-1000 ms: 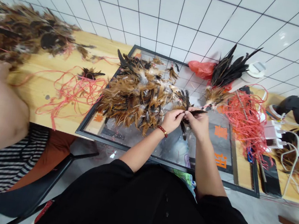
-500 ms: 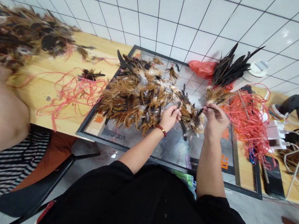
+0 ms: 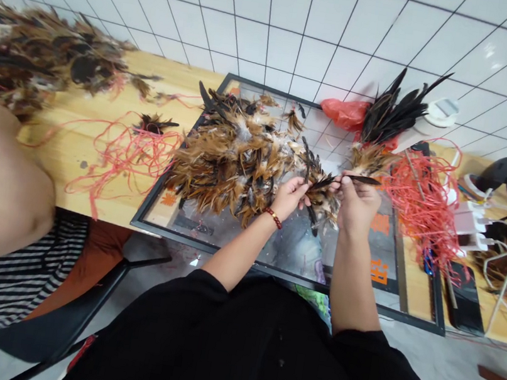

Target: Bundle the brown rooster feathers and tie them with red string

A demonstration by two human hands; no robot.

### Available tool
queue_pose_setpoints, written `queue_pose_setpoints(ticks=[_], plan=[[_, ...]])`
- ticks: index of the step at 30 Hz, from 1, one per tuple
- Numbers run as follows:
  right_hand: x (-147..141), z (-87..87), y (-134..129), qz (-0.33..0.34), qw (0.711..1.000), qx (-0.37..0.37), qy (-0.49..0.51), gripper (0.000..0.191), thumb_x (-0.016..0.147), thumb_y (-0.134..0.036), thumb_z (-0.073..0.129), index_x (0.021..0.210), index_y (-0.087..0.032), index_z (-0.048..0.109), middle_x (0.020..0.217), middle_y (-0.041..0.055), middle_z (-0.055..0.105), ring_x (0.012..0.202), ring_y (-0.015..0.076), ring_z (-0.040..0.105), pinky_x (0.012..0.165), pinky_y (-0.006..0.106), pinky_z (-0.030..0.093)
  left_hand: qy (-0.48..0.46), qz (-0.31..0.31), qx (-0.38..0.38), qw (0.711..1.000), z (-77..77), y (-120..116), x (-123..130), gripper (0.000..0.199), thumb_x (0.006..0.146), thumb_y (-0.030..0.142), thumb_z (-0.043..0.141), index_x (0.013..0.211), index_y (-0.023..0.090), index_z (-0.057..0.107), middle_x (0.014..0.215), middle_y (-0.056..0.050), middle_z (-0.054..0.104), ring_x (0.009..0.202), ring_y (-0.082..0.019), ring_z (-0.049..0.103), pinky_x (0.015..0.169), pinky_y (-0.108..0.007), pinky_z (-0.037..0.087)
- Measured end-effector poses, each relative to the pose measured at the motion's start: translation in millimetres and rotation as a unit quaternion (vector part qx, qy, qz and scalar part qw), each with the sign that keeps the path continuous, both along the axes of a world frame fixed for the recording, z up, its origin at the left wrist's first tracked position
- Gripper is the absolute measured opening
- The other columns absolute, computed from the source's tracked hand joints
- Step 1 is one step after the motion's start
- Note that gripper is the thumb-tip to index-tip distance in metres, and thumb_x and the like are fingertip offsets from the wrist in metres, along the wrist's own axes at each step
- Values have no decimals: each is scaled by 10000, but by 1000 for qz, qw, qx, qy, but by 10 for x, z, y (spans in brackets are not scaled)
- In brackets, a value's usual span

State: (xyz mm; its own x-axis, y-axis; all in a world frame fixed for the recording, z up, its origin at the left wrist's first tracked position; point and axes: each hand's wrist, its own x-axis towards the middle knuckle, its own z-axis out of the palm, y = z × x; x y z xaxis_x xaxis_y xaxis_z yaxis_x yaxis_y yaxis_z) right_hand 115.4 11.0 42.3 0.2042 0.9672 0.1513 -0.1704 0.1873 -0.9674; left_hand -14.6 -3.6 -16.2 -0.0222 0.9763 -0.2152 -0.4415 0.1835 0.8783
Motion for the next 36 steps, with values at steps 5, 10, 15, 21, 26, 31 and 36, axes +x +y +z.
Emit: queue_pose_setpoints(ticks=[5, 10, 15, 21, 26, 31, 36], plan=[[-123, -47, 33, 10, 999, -24, -20, 364, 688, -504, 852, 853, -221, 693, 776, 4, 740, 652, 136, 701, 660, 302, 632, 0, -68, 17, 998, -22, -20, 10, 189, 904, 317, 721, 896, 156, 624, 723, 18, 710, 483, -53, 596, 444, -171, 437], [-142, -42, 79, 35, 998, -9, -57, 351, 743, -509, 805, 915, -227, 687, 858, 22, 741, 737, 152, 718, 727, 314, 617, 45, -146, 30, 988, -28, -66, 36, 199, 867, 295, 766, 806, 133, 668, 613, 24, 675, 450, -43, 565, 449, -164, 435], [113, -74, -70, -1, 966, -7, -258, 304, 835, -478, 689, 1017, -236, 705, 926, 40, 737, 782, 178, 679, 726, 313, 549, -29, -15, 3, 999, 26, -44, -2, 257, 909, 402, 718, 907, 154, 653, 825, -25, 775, 451, -45, 580, 404, -180, 389], [268, -158, -346, 154, 764, -137, -611, 146, 834, -368, 684, 856, -239, 749, 861, 67, 767, 818, 242, 676, 685, 322, 427, -100, 76, -47, 991, 103, 16, -65, 305, 963, 452, 650, 1020, 153, 660, 720, -5, 727, 452, -49, 554, 443, -191, 385], [239, -138, -391, 181, 724, -112, -656, 148, 854, -225, 578, 788, -221, 710, 900, 76, 766, 820, 218, 667, 700, 305, 406, -131, 94, -58, 985, 125, 21, -71, 176, 967, 309, 664, 928, 137, 667, 700, 14, 677, 553, -42, 602, 560, -179, 478], [348, 40, -390, 144, 792, -96, -585, 146, 866, -301, 590, 877, -226, 714, 756, 29, 732, 684, 180, 636, 665, 282, 412, -138, 77, -49, 986, 111, 11, -70, 193, 985, 328, 631, 902, 155, 607, 735, 3, 718, 499, -58, 602, 483, -192, 446], [254, 45, -387, 194, 700, -139, -673, 168, 868, -359, 670, 941, -228, 747, 899, 57, 780, 836, 225, 685, 653, 289, 368, -135, 84, -25, 987, 85, 13, -50, 186, 978, 312, 646, 884, 153, 621, 598, 41, 632, 417, -51, 515, 411, -186, 321]])
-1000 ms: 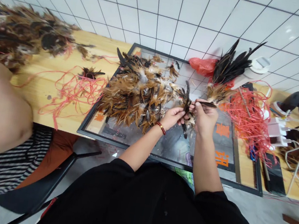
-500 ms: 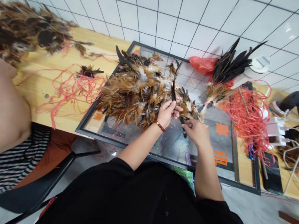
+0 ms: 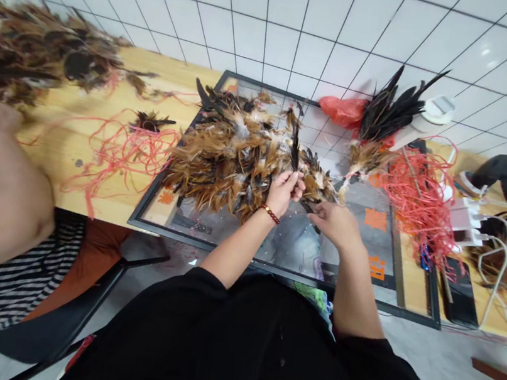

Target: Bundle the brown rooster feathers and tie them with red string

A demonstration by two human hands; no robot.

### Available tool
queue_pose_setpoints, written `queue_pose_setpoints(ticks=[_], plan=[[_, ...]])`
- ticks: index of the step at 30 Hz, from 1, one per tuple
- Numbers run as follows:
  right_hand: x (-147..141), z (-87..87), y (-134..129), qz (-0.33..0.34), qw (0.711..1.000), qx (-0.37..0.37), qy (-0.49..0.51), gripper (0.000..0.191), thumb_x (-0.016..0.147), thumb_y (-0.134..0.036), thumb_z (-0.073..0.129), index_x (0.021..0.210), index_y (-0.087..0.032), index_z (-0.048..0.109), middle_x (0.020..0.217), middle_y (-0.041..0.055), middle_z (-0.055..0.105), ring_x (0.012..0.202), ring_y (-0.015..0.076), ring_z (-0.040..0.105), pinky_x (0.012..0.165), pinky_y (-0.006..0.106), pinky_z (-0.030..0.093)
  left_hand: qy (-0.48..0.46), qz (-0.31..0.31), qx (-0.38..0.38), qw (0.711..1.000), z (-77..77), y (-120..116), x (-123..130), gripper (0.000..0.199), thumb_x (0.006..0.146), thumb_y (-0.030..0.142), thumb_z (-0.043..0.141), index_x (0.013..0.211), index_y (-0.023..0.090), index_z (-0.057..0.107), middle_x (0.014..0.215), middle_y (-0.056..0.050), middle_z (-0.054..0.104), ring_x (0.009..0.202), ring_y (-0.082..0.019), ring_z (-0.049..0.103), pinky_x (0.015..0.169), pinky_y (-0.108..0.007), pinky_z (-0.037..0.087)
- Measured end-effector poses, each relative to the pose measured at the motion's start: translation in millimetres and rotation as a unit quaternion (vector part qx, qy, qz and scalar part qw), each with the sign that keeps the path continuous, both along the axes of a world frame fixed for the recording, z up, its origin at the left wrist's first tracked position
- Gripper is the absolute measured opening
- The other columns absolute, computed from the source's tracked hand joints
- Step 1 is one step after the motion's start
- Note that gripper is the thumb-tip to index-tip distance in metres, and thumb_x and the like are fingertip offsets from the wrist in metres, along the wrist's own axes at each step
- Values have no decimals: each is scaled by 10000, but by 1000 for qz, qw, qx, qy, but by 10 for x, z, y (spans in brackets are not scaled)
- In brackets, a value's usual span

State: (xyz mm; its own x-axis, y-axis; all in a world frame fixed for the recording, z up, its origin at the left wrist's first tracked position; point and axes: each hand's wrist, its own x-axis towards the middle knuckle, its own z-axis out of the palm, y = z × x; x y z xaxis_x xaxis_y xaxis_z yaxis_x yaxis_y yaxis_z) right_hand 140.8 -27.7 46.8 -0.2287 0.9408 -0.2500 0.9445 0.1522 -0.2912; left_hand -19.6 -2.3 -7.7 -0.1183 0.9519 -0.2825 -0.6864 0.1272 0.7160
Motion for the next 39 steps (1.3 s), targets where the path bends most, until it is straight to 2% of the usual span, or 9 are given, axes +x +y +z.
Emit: queue_pose_setpoints(ticks=[5, 12, 15, 19, 23, 27, 31, 35, 39], plan=[[-112, -153, -42, 66, 997, 41, -24, 226, 930, -188, 500, 932, -189, 726, 1099, 125, 749, 943, 232, 682, 699, 302, 386, -8, 0, -19, 1000, 5, 0, -8, 139, 959, 261, 667, 895, 142, 641, 650, 30, 657, 478, -53, 569, 468, -185, 401], [27, -35, 50, 1, 989, 98, 114, 151, 872, -229, 530, 959, -209, 652, 768, 46, 692, 677, 190, 599, 662, 297, 383, 89, -24, 4, 996, -8, -25, 31, 173, 992, 267, 589, 862, 153, 593, 804, -12, 753, 420, -36, 526, 395, -186, 315], [59, -55, 92, -15, 962, 95, 254, 112, 823, -244, 556, 903, -212, 627, 720, 11, 647, 640, 151, 578, 671, 277, 431, 164, -41, 27, 985, -79, -26, 47, 204, 985, 308, 603, 844, 161, 593, 865, -20, 776, 417, -28, 509, 406, -186, 308], [33, -118, 149, -56, 900, 64, 427, 148, 801, -327, 608, 896, -214, 613, 725, -12, 621, 635, 124, 569, 615, 245, 428, 261, -49, 71, 962, -185, -39, 53, 186, 975, 304, 623, 840, 178, 640, 591, 51, 644, 430, -58, 512, 486, -189, 364], [12, -183, 384, -83, 871, 84, 476, 202, 808, -390, 644, 911, -218, 621, 764, -3, 646, 665, 131, 585, 631, 253, 473, 265, -42, 82, 960, -177, -51, 58, 230, 924, 287, 712, 752, 171, 610, 543, 65, 557, 426, -45, 462, 492, -192, 334], [47, -316, 640, -110, 913, 158, 359, 170, 827, -297, 595, 946, -202, 671, 961, 86, 722, 884, 223, 684, 837, 382, 572, 139, 6, 18, 990, -82, -18, 48, 262, 969, 288, 656, 768, 185, 523, 547, 96, 444, 400, -26, 389, 440, -177, 273], [42, -456, 489, 67, 957, 143, 243, 222, 848, -210, 554, 960, -181, 744, 1185, 157, 741, 1158, 295, 687, 1057, 463, 528, 31, 44, -1, 999, -13, 1, 20, 279, 989, 362, 626, 806, 187, 508, 613, 89, 428, 412, -27, 410, 402, -179, 237], [32, -469, 128, 179, 961, 94, 189, 274, 920, -251, 549, 1067, -208, 776, 1301, 123, 732, 1126, 283, 722, 990, 442, 566, -11, 66, -20, 998, -8, 7, 13, 247, 975, 390, 652, 880, 184, 552, 630, 88, 436, 424, -35, 448, 405, -189, 276], [62, -363, 148, 101, 963, 128, 216, 267, 944, -336, 570, 1049, -219, 786, 1155, 105, 787, 1051, 254, 738, 954, 393, 567, -26, 74, -20, 997, -29, 28, 6, 212, 1002, 323, 608, 860, 183, 537, 656, 72, 496, 454, -38, 507, 421, -185, 323]])
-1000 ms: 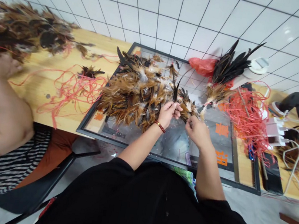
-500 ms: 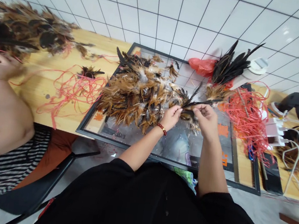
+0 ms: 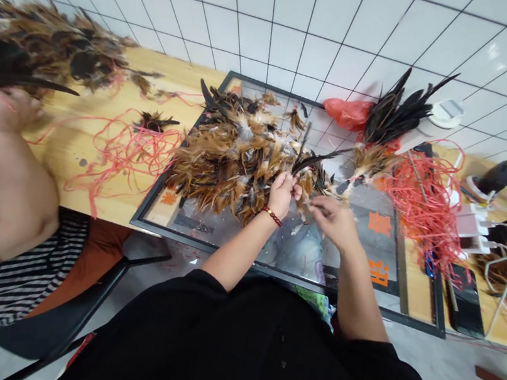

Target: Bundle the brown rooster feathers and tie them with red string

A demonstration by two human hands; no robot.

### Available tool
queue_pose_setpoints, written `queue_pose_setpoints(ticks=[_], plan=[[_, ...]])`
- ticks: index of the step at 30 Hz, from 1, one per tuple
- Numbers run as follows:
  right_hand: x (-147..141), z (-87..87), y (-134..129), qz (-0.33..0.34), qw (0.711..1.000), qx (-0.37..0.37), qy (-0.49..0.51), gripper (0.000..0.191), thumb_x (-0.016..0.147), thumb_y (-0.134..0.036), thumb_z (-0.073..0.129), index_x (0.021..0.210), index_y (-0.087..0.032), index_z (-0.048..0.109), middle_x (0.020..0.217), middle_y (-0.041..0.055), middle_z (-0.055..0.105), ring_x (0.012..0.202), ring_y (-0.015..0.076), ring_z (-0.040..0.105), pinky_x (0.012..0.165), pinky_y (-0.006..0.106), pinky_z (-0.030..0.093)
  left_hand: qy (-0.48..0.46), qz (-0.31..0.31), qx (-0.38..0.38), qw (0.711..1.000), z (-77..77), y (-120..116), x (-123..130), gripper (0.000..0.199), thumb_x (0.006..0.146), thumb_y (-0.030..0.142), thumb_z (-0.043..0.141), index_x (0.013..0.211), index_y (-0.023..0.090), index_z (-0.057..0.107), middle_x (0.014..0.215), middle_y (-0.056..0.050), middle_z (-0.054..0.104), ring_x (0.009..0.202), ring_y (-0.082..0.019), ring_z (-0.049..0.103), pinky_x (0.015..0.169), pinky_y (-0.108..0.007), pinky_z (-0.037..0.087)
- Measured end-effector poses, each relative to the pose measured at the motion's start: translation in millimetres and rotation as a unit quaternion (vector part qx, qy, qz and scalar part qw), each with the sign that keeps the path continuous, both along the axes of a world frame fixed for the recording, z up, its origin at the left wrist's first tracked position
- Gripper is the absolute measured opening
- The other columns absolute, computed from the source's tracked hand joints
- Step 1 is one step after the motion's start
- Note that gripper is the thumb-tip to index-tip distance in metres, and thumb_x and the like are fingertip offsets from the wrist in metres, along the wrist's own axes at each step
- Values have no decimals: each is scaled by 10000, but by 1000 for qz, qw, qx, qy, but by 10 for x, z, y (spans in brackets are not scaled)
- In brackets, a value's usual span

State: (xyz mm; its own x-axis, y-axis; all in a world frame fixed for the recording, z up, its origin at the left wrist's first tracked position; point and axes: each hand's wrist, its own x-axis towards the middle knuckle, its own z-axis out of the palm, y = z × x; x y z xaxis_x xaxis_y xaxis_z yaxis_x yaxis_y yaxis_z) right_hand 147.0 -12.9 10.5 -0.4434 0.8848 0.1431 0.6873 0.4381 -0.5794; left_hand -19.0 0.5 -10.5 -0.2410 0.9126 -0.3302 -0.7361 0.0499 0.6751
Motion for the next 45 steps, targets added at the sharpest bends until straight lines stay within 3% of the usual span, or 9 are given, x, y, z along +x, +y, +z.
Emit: queue_pose_setpoints(ticks=[4, 10, 14, 18, 23, 26, 31, 38, 45], plan=[[-58, 66, 358, -193, 976, 9, -102, 292, 922, -324, 557, 1025, -194, 797, 1073, 143, 794, 998, 285, 725, 885, 399, 546, -4, -4, 9, 1000, 6, 4, -17, 230, 1027, 319, 551, 842, 189, 509, 627, 78, 458, 454, -48, 519, 423, -187, 330], [-179, 39, 642, -180, 959, -57, -210, 193, 789, -291, 654, 900, -180, 767, 1007, 166, 760, 888, 287, 690, 738, 369, 483, 17, -23, -5, 1000, 62, -18, -25, 273, 1067, 378, 451, 854, 206, 456, 610, 84, 413, 445, -48, 479, 431, -191, 322], [-41, 37, 664, -228, 968, -103, -28, 89, 732, -264, 627, 665, -213, 598, 629, 27, 606, 649, 183, 565, 634, 302, 405, 9, -18, -13, 1000, 58, -8, -25, 313, 1056, 450, 471, 854, 214, 440, 591, 93, 376, 431, -51, 448, 426, -191, 285], [101, 62, 637, -229, 917, -200, 258, 229, 686, -378, 677, 706, -238, 497, 513, -74, 451, 489, 102, 391, 513, 239, 292, 3, -17, 0, 1000, 24, 0, -10, 283, 1018, 455, 564, 905, 197, 532, 583, 98, 367, 430, -53, 434, 429, -194, 286], [127, 37, 583, -188, 886, -261, 335, 392, 566, -410, 799, 784, -232, 526, 540, -90, 491, 473, 82, 406, 467, 208, 252, -8, -38, 14, 999, 23, -10, 8, 170, 1029, 323, 559, 951, 173, 581, 608, 88, 418, 448, -51, 477, 434, -193, 316], [142, -3, 594, -202, 898, -240, 309, 407, 564, -360, 791, 887, -205, 597, 678, -30, 626, 561, 114, 524, 525, 232, 378, 2, -49, 6, 999, 40, -20, 9, 206, 1030, 324, 552, 881, 188, 515, 625, 81, 476, 453, -51, 505, 435, -191, 327], [153, 67, 568, -288, 948, -47, 127, 202, 736, -361, 666, 844, -192, 690, 806, 70, 728, 708, 192, 620, 722, 334, 492, 19, -46, 9, 999, 49, -32, 10, 233, 1059, 363, 479, 884, 211, 453, 623, 69, 558, 433, -63, 512, 418, -192, 318], [-76, 144, 383, -187, 959, -113, -179, 280, 772, -487, 717, 685, -225, 671, 679, 57, 680, 680, 223, 615, 631, 311, 399, 23, -62, 22, 998, 71, -29, 2, 247, 1008, 388, 594, 878, 191, 522, 626, 64, 577, 393, -29, 423, 394, -174, 243], [69, 147, 338, -210, 972, -86, -55, 263, 830, -409, 595, 756, -194, 728, 569, 7, 575, 604, 179, 527, 610, 296, 360, 27, -62, 22, 997, 58, -31, 1, 176, 1047, 306, 507, 930, 183, 552, 554, 77, 549, 363, -36, 385, 385, -174, 202]])
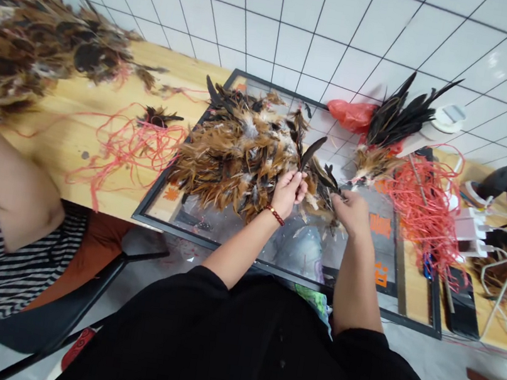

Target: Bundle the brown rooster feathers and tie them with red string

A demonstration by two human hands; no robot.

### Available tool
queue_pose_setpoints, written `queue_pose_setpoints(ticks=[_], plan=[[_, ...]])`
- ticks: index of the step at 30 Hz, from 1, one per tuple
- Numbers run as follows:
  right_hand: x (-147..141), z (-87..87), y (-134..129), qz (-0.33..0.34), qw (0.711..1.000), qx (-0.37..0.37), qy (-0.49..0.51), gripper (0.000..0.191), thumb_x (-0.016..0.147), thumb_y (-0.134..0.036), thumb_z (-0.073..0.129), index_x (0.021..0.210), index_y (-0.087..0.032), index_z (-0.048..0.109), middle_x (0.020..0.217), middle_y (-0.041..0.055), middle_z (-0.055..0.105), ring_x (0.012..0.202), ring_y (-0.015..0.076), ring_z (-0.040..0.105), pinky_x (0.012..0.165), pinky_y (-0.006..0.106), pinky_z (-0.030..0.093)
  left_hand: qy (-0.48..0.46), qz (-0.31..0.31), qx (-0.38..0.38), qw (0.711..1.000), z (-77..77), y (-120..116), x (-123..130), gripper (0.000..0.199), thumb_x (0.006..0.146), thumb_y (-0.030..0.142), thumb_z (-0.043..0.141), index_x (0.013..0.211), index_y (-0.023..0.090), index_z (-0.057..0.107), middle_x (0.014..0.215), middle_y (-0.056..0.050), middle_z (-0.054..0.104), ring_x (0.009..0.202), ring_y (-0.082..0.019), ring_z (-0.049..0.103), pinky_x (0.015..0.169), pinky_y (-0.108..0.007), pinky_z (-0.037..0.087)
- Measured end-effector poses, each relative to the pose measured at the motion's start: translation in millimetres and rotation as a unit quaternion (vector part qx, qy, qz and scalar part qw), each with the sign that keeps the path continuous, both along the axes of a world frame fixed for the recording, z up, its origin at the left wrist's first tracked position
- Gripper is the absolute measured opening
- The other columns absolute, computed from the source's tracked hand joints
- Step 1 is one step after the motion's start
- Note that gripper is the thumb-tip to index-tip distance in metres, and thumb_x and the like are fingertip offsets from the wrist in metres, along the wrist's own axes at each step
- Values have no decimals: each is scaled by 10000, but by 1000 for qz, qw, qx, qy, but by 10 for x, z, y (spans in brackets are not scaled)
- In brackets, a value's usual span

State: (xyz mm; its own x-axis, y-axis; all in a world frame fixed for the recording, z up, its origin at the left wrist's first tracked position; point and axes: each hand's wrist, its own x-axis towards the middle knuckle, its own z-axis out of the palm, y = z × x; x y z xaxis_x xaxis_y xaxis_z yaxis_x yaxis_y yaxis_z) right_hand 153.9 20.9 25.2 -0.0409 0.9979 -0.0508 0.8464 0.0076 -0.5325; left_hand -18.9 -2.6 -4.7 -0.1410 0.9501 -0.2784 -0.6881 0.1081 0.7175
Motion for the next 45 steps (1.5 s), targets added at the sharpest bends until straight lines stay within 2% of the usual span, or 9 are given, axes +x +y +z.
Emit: queue_pose_setpoints(ticks=[6, 13, 20, 25, 30, 33, 37, 41, 45], plan=[[117, -5, -59, -82, 986, 102, 99, 301, 831, -442, 607, 725, -187, 728, 573, 17, 585, 623, 182, 535, 664, 319, 430, 1, -7, -17, 1000, 11, 1, 6, 243, 1011, 377, 591, 878, 186, 522, 590, 57, 593, 396, -42, 450, 401, -179, 257], [-98, -188, -169, -47, 955, 32, 290, 387, 842, -592, 591, 697, -233, 601, 540, -34, 490, 496, 123, 381, 511, 265, 312, 16, -22, -13, 1000, 15, -13, 24, 290, 993, 370, 619, 803, 159, 560, 671, 23, 647, 423, -34, 477, 418, -192, 304], [-275, -176, -252, 90, 972, 14, 217, 314, 814, -501, 610, 772, -200, 687, 652, -12, 615, 626, 135, 517, 644, 271, 407, -56, -25, -20, 998, 15, 7, -20, 241, 972, 281, 652, 776, 144, 617, 592, 32, 594, 426, -34, 458, 425, -184, 293], [-43, -251, -216, -11, 967, 4, 255, 478, 768, -519, 629, 1080, -172, 732, 798, 40, 743, 645, 163, 601, 654, 297, 486, -98, 6, -34, 995, 45, 16, -68, 187, 970, 223, 647, 802, 140, 662, 709, 5, 679, 455, -18, 460, 425, -171, 280], [116, -149, -274, -71, 977, 97, 175, 464, 796, -513, 635, 1067, -163, 775, 998, 105, 790, 689, 176, 629, 741, 347, 529, -110, 4, -17, 994, 39, 11, -49, 216, 996, 163, 577, 811, 136, 686, 868, -31, 767, 474, -17, 471, 426, -174, 295], [-16, -90, -359, -11, 980, 51, 191, 402, 820, -533, 641, 938, -180, 793, 875, 73, 778, 761, 199, 661, 773, 340, 508, -111, 4, -11, 994, 29, 14, -36, 196, 979, 184, 621, 804, 136, 696, 861, -28, 771, 471, -14, 471, 427, -170, 300], [-226, -124, -391, 71, 969, -54, 232, 363, 761, -540, 698, 808, -185, 757, 678, 7, 671, 619, 138, 533, 641, 291, 410, -103, 2, -17, 995, 33, 11, -31, 172, 929, 220, 710, 781, 133, 700, 812, -12, 752, 457, -3, 458, 421, -166, 289], [-241, -177, -320, -10, 941, -31, 337, 363, 726, -556, 708, 729, -193, 683, 583, -38, 522, 543, 98, 405, 548, 258, 323, -108, 11, -39, 993, 43, 9, -30, 135, 918, 175, 711, 789, 135, 704, 693, 16, 683, 494, -27, 545, 461, -162, 369], [-194, -164, -270, -69, 919, -11, 389, 416, 711, -571, 709, 877, -190, 728, 594, -56, 491, 511, 90, 381, 518, 247, 282, -112, 5, -40, 993, 35, 11, -23, 112, 918, 104, 669, 819, 127, 717, 776, -4, 726, 580, -43, 621, 568, -176, 493]])
